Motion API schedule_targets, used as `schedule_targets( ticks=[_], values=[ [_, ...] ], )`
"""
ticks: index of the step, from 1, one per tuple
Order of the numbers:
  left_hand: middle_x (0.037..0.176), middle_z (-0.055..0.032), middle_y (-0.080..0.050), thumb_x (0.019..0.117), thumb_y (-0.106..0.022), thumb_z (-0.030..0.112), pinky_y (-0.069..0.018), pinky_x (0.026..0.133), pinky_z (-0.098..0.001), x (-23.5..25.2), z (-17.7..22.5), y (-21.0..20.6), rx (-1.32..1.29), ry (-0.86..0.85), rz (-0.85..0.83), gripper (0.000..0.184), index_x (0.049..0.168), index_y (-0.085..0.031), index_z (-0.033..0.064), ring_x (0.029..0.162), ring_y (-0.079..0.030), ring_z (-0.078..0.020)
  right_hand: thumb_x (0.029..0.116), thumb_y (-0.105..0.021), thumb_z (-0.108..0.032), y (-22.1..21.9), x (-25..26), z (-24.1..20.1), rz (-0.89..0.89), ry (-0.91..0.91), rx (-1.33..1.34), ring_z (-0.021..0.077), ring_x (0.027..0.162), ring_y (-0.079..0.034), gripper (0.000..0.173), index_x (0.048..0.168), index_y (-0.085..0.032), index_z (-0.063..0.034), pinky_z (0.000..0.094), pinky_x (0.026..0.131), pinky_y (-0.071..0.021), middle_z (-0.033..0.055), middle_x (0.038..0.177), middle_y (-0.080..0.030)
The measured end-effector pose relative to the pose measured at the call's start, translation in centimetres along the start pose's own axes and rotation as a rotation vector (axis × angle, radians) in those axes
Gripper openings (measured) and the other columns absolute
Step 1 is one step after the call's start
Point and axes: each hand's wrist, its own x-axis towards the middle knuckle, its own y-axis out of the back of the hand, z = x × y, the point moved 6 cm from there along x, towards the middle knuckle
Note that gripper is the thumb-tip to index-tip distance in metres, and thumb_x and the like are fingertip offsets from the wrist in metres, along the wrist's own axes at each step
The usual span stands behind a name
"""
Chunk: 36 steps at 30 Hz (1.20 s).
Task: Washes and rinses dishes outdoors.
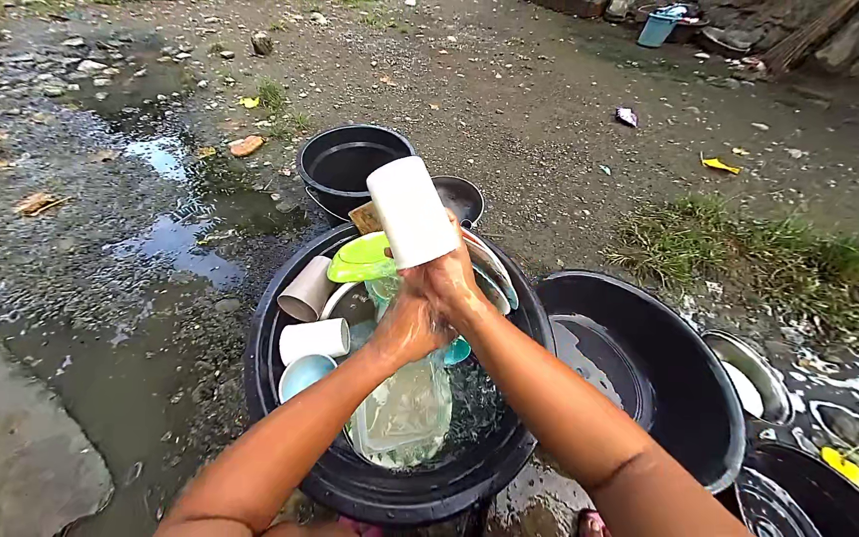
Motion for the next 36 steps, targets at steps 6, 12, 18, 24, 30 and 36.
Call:
schedule_targets(
  ticks=[6, 12, 18, 24, 30, 36],
  values=[
    [0.118, -0.0273, -0.063, 0.0829, -0.082, 0.024, -0.0499, 0.091, -0.0444, 0.6, -3.2, 1.5, -0.392, 0.196, 0.176, 0.041, 0.069, -0.059, -0.0069, 0.108, -0.061, -0.0307, 0.1014, -0.040, 0.003, 1.2, 1.3, -3.2, -0.039, 0.073, -0.201, 0.0133, 0.071, -0.069, 0.054, 0.147, -0.031, -0.0249, 0.0277, 0.052, -0.0587, 0.0043, 0.111, -0.066],
    [0.092, -0.0116, -0.064, 0.1048, -0.055, 0.022, -0.0519, 0.076, -0.0422, -0.1, -5.9, 2.0, -0.712, 0.419, 0.259, 0.025, 0.097, -0.063, -0.0007, 0.083, -0.061, -0.0184, 0.0997, -0.045, -0.007, 6.7, -2.3, -11.4, -0.262, -0.028, -0.888, 0.0004, 0.051, -0.054, 0.038, 0.132, -0.064, -0.0127, 0.0174, 0.041, -0.0438, -0.0020, 0.087, -0.070],
    [0.094, -0.0088, -0.066, 0.1064, -0.034, 0.055, -0.0565, 0.068, -0.0338, -1.6, -7.8, -0.5, -1.287, 0.891, 0.157, 0.052, 0.118, -0.059, 0.0109, 0.078, -0.066, -0.0184, 0.0975, -0.053, -0.003, 11.4, -6.6, -9.2, -0.574, -0.542, -1.234, 0.0058, 0.080, -0.064, 0.026, 0.114, -0.072, -0.0034, 0.0295, 0.076, -0.0541, 0.0046, 0.096, -0.072],
    [0.098, -0.0168, -0.073, 0.1006, -0.021, 0.072, -0.0578, 0.060, -0.0259, -2.2, -6.5, -3.3, -1.573, 1.058, -0.181, 0.076, 0.117, -0.059, 0.0081, 0.079, -0.074, -0.0236, 0.0995, -0.051, -0.002, 7.3, -10.9, -1.6, -0.728, -0.963, -1.971, 0.0525, 0.118, -0.059, 0.031, 0.129, -0.061, 0.0036, 0.0684, 0.088, -0.0473, 0.0324, 0.124, -0.062],
    [0.113, -0.0161, -0.062, 0.1085, -0.031, 0.056, -0.0546, 0.077, -0.0327, -1.9, -5.9, -1.5, -1.172, 0.984, -0.008, 0.060, 0.133, -0.052, 0.0045, 0.091, -0.065, -0.0219, 0.1063, -0.042, -0.009, 8.4, -13.2, 5.4, -0.626, -1.082, -1.939, 0.0505, 0.122, -0.059, 0.037, 0.135, -0.050, 0.0123, 0.0629, 0.094, -0.0491, 0.0343, 0.132, -0.058],
    [0.064, -0.0012, -0.060, 0.1061, -0.057, 0.027, -0.0511, 0.061, -0.0249, -1.4, -5.6, 0.0, -0.769, 0.641, 0.086, 0.043, 0.071, -0.060, 0.0033, 0.059, -0.059, -0.0061, 0.1026, -0.044, -0.001, 10.0, -13.2, 8.8, -0.606, -1.131, -1.920, 0.0499, 0.124, -0.058, 0.034, 0.132, -0.053, 0.0125, 0.0634, 0.093, -0.0494, 0.0334, 0.135, -0.056]
  ],
)
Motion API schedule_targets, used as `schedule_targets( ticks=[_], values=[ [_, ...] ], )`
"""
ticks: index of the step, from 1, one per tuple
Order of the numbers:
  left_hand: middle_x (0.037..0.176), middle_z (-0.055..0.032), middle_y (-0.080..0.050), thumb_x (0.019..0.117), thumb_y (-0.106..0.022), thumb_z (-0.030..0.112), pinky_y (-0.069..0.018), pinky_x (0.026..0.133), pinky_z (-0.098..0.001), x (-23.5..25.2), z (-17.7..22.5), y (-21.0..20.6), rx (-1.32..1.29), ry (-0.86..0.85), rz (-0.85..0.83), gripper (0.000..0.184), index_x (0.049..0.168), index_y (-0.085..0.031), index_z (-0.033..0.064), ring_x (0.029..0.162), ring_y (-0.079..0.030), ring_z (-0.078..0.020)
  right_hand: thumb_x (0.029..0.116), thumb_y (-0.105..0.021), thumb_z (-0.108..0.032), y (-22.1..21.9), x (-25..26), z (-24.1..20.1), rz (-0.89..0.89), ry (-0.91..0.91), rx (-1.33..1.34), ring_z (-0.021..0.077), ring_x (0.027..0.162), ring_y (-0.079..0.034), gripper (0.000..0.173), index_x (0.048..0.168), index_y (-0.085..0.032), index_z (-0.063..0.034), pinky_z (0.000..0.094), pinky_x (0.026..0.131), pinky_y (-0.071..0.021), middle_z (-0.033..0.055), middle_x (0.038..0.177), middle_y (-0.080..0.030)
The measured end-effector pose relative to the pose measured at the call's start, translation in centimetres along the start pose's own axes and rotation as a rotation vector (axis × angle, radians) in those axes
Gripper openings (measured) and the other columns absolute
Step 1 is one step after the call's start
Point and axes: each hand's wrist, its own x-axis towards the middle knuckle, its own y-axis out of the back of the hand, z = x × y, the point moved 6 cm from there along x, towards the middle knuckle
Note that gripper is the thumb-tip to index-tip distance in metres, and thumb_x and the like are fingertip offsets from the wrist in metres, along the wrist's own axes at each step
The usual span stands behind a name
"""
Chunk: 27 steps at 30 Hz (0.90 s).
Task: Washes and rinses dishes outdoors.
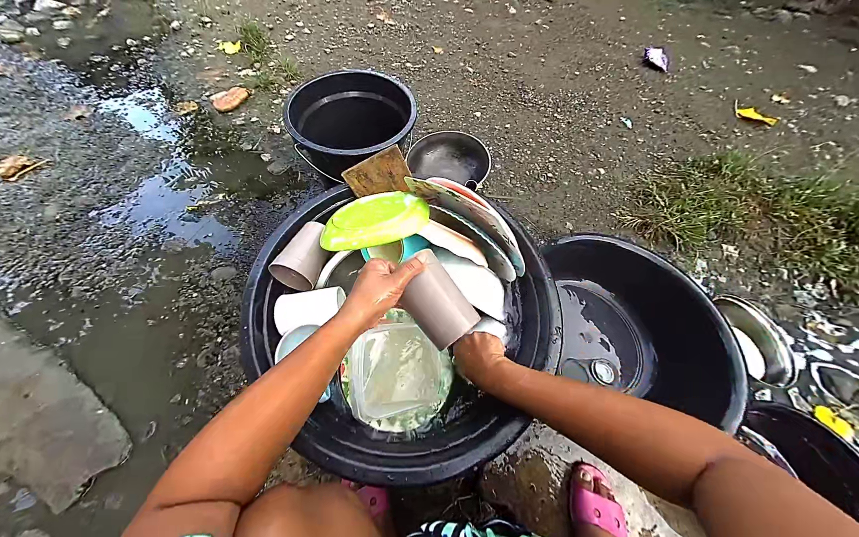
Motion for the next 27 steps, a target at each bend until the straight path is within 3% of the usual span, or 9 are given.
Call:
schedule_targets(
  ticks=[2, 4, 7, 10, 12, 14, 17, 19, 27],
  values=[
    [0.071, -0.0020, -0.067, 0.1027, -0.064, 0.024, -0.0521, 0.066, -0.0265, -0.3, 0.6, -0.2, 0.123, -0.088, -0.041, 0.032, 0.082, -0.071, 0.0017, 0.065, -0.061, -0.0058, 0.1015, -0.046, -0.001, -0.2, 0.2, -0.3, -0.009, -0.005, -0.007, 0.0516, 0.125, -0.057, 0.035, 0.132, -0.054, 0.0131, 0.0657, 0.093, -0.0488, 0.0347, 0.137, -0.055],
    [0.107, -0.0133, -0.074, 0.0994, -0.069, 0.025, -0.0537, 0.091, -0.0383, -0.6, 1.3, -0.5, 0.250, -0.146, -0.095, 0.029, 0.096, -0.075, -0.0039, 0.099, -0.069, -0.0165, 0.1016, -0.049, -0.004, -0.1, 0.4, -0.4, -0.016, 0.003, -0.017, 0.0541, 0.125, -0.055, 0.035, 0.131, -0.054, 0.0137, 0.0691, 0.093, -0.0466, 0.0366, 0.136, -0.054],
    [0.132, -0.0244, -0.065, 0.0932, -0.076, 0.031, -0.0458, 0.108, -0.0476, -0.6, 1.9, -0.6, 0.396, -0.226, -0.122, 0.044, 0.079, -0.069, -0.0098, 0.128, -0.060, -0.0309, 0.1014, -0.055, -0.012, 0.1, 1.0, 0.2, -0.033, 0.057, 0.028, 0.0513, 0.129, -0.053, 0.036, 0.130, -0.059, 0.0100, 0.0689, 0.097, -0.0453, 0.0335, 0.138, -0.055],
    [0.136, -0.0282, -0.060, 0.0911, -0.076, 0.037, -0.0439, 0.108, -0.0479, -1.2, 2.8, 0.0, 0.532, -0.269, -0.129, 0.053, 0.075, -0.065, -0.0120, 0.130, -0.057, -0.0344, 0.1013, -0.056, -0.013, 0.9, 0.7, 2.2, -0.040, 0.109, 0.130, 0.0505, 0.128, -0.055, 0.034, 0.129, -0.061, 0.0064, 0.0695, 0.099, -0.0439, 0.0323, 0.136, -0.057],
    [0.141, -0.0281, -0.057, 0.0910, -0.076, 0.041, -0.0416, 0.110, -0.0480, -1.4, 3.1, 0.5, 0.608, -0.239, -0.135, 0.056, 0.078, -0.066, -0.0127, 0.134, -0.054, -0.0353, 0.1018, -0.053, -0.011, 1.6, 0.3, 4.3, -0.035, 0.134, 0.267, 0.0458, 0.111, -0.064, 0.035, 0.133, -0.060, 0.0040, 0.0640, 0.093, -0.0491, 0.0307, 0.125, -0.063],
    [0.145, -0.0272, -0.054, 0.0909, -0.076, 0.043, -0.0388, 0.113, -0.0479, -1.5, 3.2, 1.0, 0.646, -0.201, -0.142, 0.057, 0.082, -0.067, -0.0128, 0.140, -0.049, -0.0349, 0.1062, -0.045, -0.011, 2.7, -0.5, 6.4, -0.088, 0.171, 0.458, 0.0276, 0.079, -0.066, 0.034, 0.137, -0.054, -0.0008, 0.0444, 0.072, -0.0545, 0.0203, 0.102, -0.066],
    [0.146, -0.0263, -0.054, 0.0896, -0.078, 0.043, -0.0384, 0.113, -0.0471, -1.6, 3.4, 1.7, 0.664, -0.185, -0.136, 0.057, 0.084, -0.068, -0.0127, 0.140, -0.049, -0.0335, 0.1078, -0.037, -0.009, 4.9, -3.0, 8.7, -0.101, 0.341, 0.940, 0.0041, 0.043, -0.051, 0.020, 0.114, -0.055, -0.0051, 0.0190, 0.041, -0.0407, 0.0009, 0.063, -0.061],
    [0.145, -0.0277, -0.054, 0.0888, -0.078, 0.043, -0.0387, 0.113, -0.0475, -1.6, 3.6, 1.7, 0.669, -0.199, -0.134, 0.057, 0.083, -0.067, -0.0133, 0.139, -0.049, -0.0345, 0.1062, -0.038, -0.007, 7.0, -5.3, 9.3, -0.063, 0.474, 1.201, 0.0009, 0.042, -0.052, 0.017, 0.105, -0.054, -0.0095, 0.0151, 0.039, -0.0402, -0.0024, 0.062, -0.064],
    [0.138, -0.0278, -0.059, 0.0836, -0.082, 0.035, -0.0435, 0.110, -0.0480, -1.9, 4.0, -1.5, 0.546, -0.326, -0.234, 0.050, 0.078, -0.068, -0.0120, 0.133, -0.056, -0.0344, 0.1052, -0.035, -0.002, 13.9, -10.3, 4.4, 0.319, 0.726, 1.765, 0.0063, 0.052, -0.060, 0.027, 0.128, -0.047, -0.0080, 0.0180, 0.045, -0.0488, 0.0046, 0.079, -0.070]
  ],
)
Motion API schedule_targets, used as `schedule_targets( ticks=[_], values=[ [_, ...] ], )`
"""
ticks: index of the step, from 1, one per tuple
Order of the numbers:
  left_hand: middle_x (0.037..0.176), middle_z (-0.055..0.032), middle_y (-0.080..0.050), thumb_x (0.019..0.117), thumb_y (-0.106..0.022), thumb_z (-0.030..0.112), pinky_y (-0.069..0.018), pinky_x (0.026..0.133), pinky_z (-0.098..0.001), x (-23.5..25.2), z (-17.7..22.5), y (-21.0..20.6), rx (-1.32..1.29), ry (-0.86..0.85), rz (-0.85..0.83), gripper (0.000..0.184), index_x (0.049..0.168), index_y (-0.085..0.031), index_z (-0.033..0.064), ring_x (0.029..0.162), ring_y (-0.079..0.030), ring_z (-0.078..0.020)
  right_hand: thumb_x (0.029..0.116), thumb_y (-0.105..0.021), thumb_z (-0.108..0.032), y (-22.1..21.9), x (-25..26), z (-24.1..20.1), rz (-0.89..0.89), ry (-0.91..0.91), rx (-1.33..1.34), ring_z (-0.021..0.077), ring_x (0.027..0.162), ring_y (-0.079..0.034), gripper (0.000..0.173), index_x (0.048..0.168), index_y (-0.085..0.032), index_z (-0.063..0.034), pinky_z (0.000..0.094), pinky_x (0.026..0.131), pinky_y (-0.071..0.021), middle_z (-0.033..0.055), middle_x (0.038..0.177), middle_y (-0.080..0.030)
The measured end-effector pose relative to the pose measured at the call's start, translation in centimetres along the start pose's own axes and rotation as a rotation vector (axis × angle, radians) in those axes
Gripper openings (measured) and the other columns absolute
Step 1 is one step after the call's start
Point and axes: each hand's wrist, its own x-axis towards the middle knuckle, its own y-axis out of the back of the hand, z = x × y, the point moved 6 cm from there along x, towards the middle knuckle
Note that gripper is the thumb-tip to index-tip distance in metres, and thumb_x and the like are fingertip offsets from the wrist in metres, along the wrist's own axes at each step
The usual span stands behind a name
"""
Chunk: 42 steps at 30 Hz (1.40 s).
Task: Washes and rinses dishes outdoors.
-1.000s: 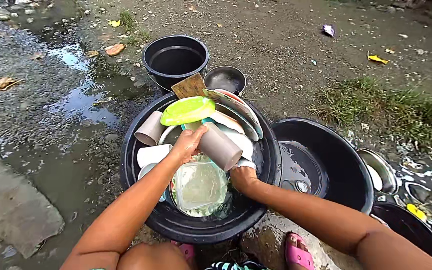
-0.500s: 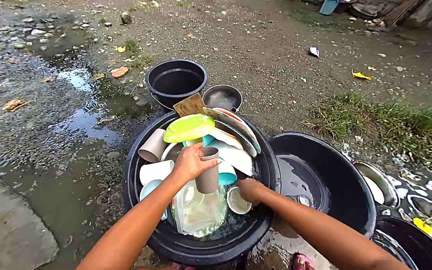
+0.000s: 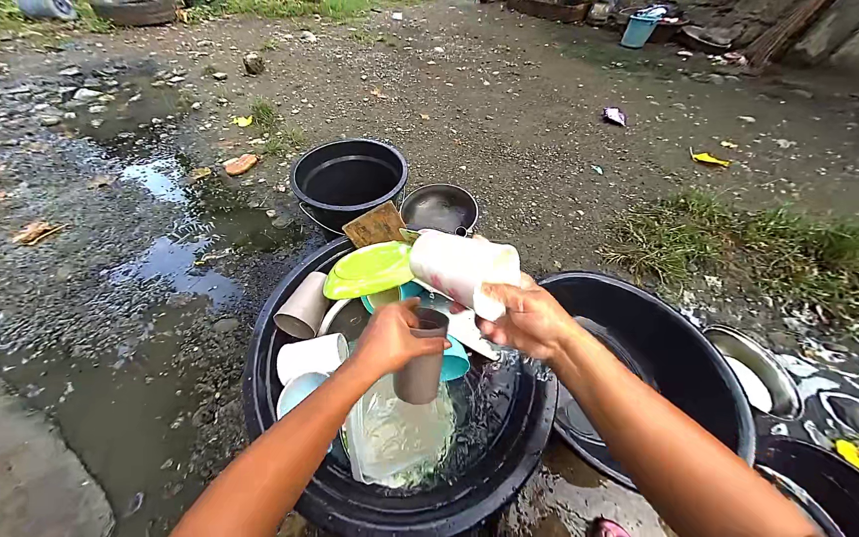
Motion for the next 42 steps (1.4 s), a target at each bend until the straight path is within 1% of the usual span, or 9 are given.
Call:
schedule_targets(
  ticks=[4, 14, 20, 25, 29, 32, 35, 38, 42],
  values=[
    [0.085, -0.0229, -0.066, 0.0816, -0.083, 0.040, -0.0488, 0.080, -0.0470, 0.3, 2.3, -2.8, 0.070, -0.087, -0.060, 0.055, 0.074, -0.064, -0.0114, 0.084, -0.062, -0.0296, 0.0995, -0.035, 0.009, -2.2, 3.8, 0.9, 0.010, 0.256, 0.104, 0.0211, 0.066, -0.072, 0.076, 0.163, -0.013, -0.0263, 0.0319, 0.053, -0.0605, 0.0129, 0.095, -0.069],
    [0.102, -0.0264, -0.068, 0.0869, -0.078, 0.038, -0.0460, 0.096, -0.0483, 2.4, 1.7, -2.2, 0.085, 0.026, 0.015, 0.050, 0.085, -0.069, -0.0115, 0.103, -0.063, -0.0339, 0.0942, -0.047, 0.005, -1.5, 6.3, 1.7, -0.023, 0.867, -0.137, 0.0107, 0.103, -0.070, 0.069, 0.159, -0.030, -0.0123, 0.0333, 0.084, -0.0627, 0.0034, 0.140, -0.058],
    [0.092, -0.0086, -0.073, 0.0939, -0.072, 0.019, -0.0542, 0.087, -0.0316, 3.1, -1.9, -1.9, -0.529, 0.141, 0.218, 0.022, 0.096, -0.074, -0.0036, 0.088, -0.068, -0.0091, 0.0883, -0.060, -0.072, -0.8, 6.6, -0.5, -0.142, 0.861, 0.008, 0.0140, 0.105, -0.071, 0.086, 0.157, -0.023, -0.0374, 0.0325, 0.076, -0.0639, -0.0067, 0.141, -0.059],
    [0.094, -0.0111, -0.068, 0.1097, -0.038, 0.044, -0.0595, 0.073, -0.0367, 2.6, -4.0, -4.5, -1.218, 0.517, 0.120, 0.046, 0.116, -0.061, 0.0052, 0.083, -0.069, -0.0209, 0.1047, -0.050, -0.050, 2.9, 6.9, -1.5, -0.178, 0.705, 0.298, 0.0194, 0.104, -0.072, 0.061, 0.155, -0.017, -0.0426, 0.0336, 0.073, -0.0638, -0.0019, 0.137, -0.061],
    [0.105, -0.0194, -0.069, 0.1040, -0.032, 0.063, -0.0635, 0.071, -0.0371, 2.2, -4.4, -5.5, -1.573, 0.626, -0.008, 0.063, 0.124, -0.055, 0.0078, 0.091, -0.073, -0.0320, 0.0790, -0.084, -0.039, 7.9, 5.7, -0.7, -0.231, 0.610, 0.450, 0.0232, 0.097, -0.074, 0.064, 0.133, -0.052, -0.0275, 0.0406, 0.077, -0.0641, 0.0047, 0.118, -0.072],
    [0.106, -0.0207, -0.070, 0.1027, -0.032, 0.066, -0.0640, 0.073, -0.0355, 1.9, -4.6, -5.6, -1.591, 0.611, -0.053, 0.068, 0.125, -0.056, 0.0065, 0.092, -0.074, -0.0320, 0.0699, -0.085, -0.060, 13.0, 4.3, 0.4, -0.109, 0.519, 0.505, 0.0276, 0.103, -0.073, 0.072, 0.124, -0.065, -0.0173, 0.0448, 0.082, -0.0642, 0.0097, 0.117, -0.073],
    [0.108, -0.0209, -0.069, 0.1025, -0.032, 0.068, -0.0633, 0.075, -0.0367, 1.3, -4.3, -5.6, -1.473, 0.673, -0.015, 0.069, 0.127, -0.055, 0.0069, 0.094, -0.073, -0.0323, 0.0875, -0.053, -0.078, 19.3, 2.5, 3.1, 0.225, 0.416, 0.506, 0.0241, 0.106, -0.071, 0.072, 0.131, -0.055, -0.0208, 0.0416, 0.082, -0.0623, 0.0067, 0.119, -0.069],
    [0.112, -0.0206, -0.068, 0.1027, -0.031, 0.067, -0.0622, 0.076, -0.0364, 1.1, -3.9, -6.1, -1.374, 0.768, 0.019, 0.069, 0.131, -0.052, 0.0074, 0.094, -0.073, -0.0311, 0.1045, -0.046, -0.043, 25.7, 0.1, 7.6, 0.565, 0.361, 0.159, 0.0143, 0.103, -0.067, 0.045, 0.144, -0.037, -0.0221, 0.0368, 0.085, -0.0597, 0.0007, 0.119, -0.065],
    [0.117, -0.0220, -0.067, 0.1030, -0.033, 0.065, -0.0626, 0.079, -0.0387, 0.9, -3.6, -7.0, -1.370, 0.787, -0.020, 0.067, 0.134, -0.050, 0.0081, 0.099, -0.072, -0.0334, 0.0855, -0.078, -0.004, 31.9, -2.0, 16.0, 0.901, 0.076, -0.221, 0.0336, 0.100, -0.065, 0.091, 0.155, -0.020, -0.0089, 0.0503, 0.077, -0.0582, 0.0260, 0.130, -0.055]
  ],
)
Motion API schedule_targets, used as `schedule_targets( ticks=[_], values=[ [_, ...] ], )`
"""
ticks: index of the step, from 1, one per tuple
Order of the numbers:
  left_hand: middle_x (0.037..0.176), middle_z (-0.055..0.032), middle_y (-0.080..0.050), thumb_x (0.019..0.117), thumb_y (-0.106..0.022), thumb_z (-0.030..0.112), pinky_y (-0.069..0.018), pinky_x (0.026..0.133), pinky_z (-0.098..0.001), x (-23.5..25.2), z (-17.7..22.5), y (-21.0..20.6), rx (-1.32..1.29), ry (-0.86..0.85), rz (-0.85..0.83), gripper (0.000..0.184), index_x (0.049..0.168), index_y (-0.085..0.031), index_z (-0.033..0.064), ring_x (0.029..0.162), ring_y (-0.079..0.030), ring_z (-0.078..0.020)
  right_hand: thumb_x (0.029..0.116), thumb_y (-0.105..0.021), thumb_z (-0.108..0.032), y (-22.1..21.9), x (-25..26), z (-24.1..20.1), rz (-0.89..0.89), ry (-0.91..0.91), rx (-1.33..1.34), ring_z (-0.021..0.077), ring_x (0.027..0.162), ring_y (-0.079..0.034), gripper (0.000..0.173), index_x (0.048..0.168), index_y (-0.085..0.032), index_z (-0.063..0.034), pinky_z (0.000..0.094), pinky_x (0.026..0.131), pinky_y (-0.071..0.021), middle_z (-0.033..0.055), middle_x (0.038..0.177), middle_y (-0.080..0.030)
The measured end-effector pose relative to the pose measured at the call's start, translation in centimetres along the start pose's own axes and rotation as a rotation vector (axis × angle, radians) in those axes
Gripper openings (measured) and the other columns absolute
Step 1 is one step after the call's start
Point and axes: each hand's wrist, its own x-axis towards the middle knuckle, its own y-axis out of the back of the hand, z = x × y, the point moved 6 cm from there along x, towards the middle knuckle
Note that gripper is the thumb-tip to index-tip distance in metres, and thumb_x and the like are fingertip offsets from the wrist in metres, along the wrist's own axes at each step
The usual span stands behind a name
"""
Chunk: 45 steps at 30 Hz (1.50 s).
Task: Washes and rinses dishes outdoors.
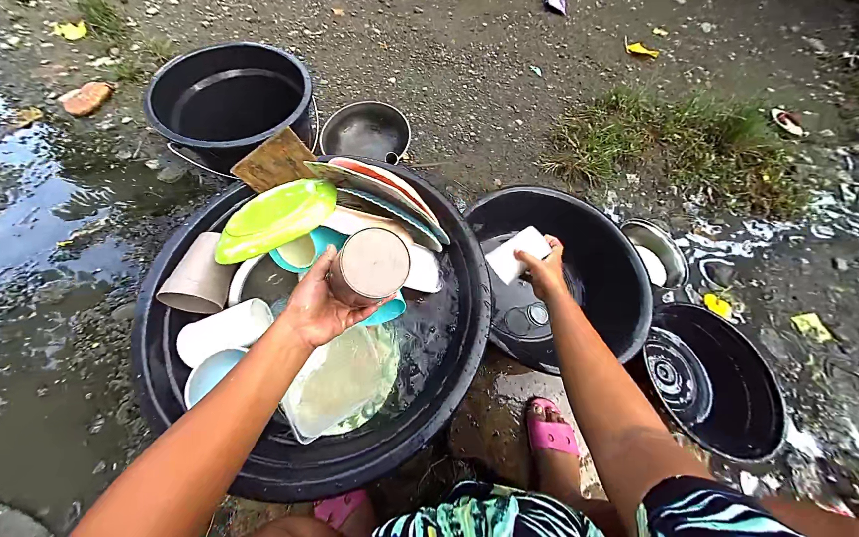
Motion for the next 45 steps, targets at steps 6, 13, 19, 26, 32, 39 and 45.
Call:
schedule_targets(
  ticks=[6, 13, 19, 26, 32, 39, 45],
  values=[
    [0.115, -0.0206, -0.067, 0.1047, -0.031, 0.063, -0.0626, 0.077, -0.0377, 0.4, -0.6, -0.6, 0.068, 0.003, 0.004, 0.064, 0.132, -0.051, 0.0093, 0.098, -0.072, -0.0325, 0.0776, -0.089, -0.025, -1.2, -2.5, 2.8, -0.232, -0.054, -0.882, 0.0493, 0.122, -0.058, 0.092, 0.151, -0.039, -0.0033, 0.0665, 0.104, -0.0405, 0.0322, 0.128, -0.062],
    [0.114, -0.0177, -0.068, 0.1050, -0.027, 0.064, -0.0623, 0.076, -0.0365, 0.6, -1.0, -1.3, 0.172, -0.004, -0.038, 0.064, 0.132, -0.053, 0.0108, 0.096, -0.072, -0.0295, 0.0770, -0.089, -0.033, -0.4, -3.1, 3.6, -0.506, 0.016, -1.115, 0.0440, 0.137, -0.049, 0.104, 0.162, -0.030, -0.0232, 0.0729, 0.113, -0.0220, 0.0236, 0.146, -0.055],
    [0.102, -0.0136, -0.070, 0.1052, -0.028, 0.062, -0.0624, 0.070, -0.0354, 0.9, -1.3, -1.9, 0.213, 0.000, -0.053, 0.061, 0.121, -0.058, 0.0113, 0.084, -0.073, -0.0244, 0.0809, -0.085, -0.037, 2.8, -4.0, 4.8, -0.505, 0.085, -1.191, 0.0467, 0.128, -0.057, 0.094, 0.158, -0.035, -0.0155, 0.0692, 0.104, -0.0407, 0.0253, 0.142, -0.057],
    [0.100, -0.0131, -0.070, 0.1052, -0.029, 0.062, -0.0625, 0.069, -0.0342, 0.7, -1.6, -2.0, 0.206, 0.025, -0.067, 0.061, 0.120, -0.058, 0.0109, 0.083, -0.074, -0.0240, 0.0855, -0.082, -0.025, 7.8, -1.8, 3.6, -0.278, -0.020, -1.281, 0.0506, 0.125, -0.058, 0.089, 0.160, -0.033, -0.0188, 0.0699, 0.097, -0.0455, 0.0254, 0.150, -0.050],
    [0.103, -0.0138, -0.070, 0.1052, -0.028, 0.062, -0.0625, 0.072, -0.0356, 0.5, -1.9, -1.2, 0.183, 0.041, -0.077, 0.061, 0.118, -0.059, 0.0109, 0.087, -0.074, -0.0252, 0.0872, -0.079, -0.022, 11.4, 0.4, 2.1, 0.127, -0.269, -1.194, 0.0485, 0.127, -0.056, 0.092, 0.161, -0.026, -0.0139, 0.0643, 0.098, -0.0472, 0.0287, 0.150, -0.047],
    [0.102, -0.0140, -0.070, 0.1062, -0.027, 0.060, -0.0623, 0.070, -0.0350, 0.1, -2.0, -1.2, 0.196, 0.042, -0.051, 0.060, 0.118, -0.059, 0.0105, 0.086, -0.073, -0.0251, 0.0872, -0.080, -0.026, 9.9, 1.6, 1.7, 0.172, -0.311, -1.225, 0.0459, 0.126, -0.058, 0.092, 0.161, -0.027, -0.0154, 0.0600, 0.098, -0.0486, 0.0274, 0.151, -0.046],
    [0.103, -0.0139, -0.070, 0.1064, -0.027, 0.060, -0.0623, 0.072, -0.0358, -0.2, -2.1, -1.9, 0.208, 0.030, -0.063, 0.060, 0.122, -0.057, 0.0111, 0.087, -0.073, -0.0253, 0.0867, -0.082, -0.034, 10.1, -0.2, 1.8, 0.337, -0.135, -1.077, 0.0508, 0.125, -0.056, 0.096, 0.163, -0.027, -0.0185, 0.0655, 0.097, -0.0460, 0.0289, 0.157, -0.037]
  ],
)
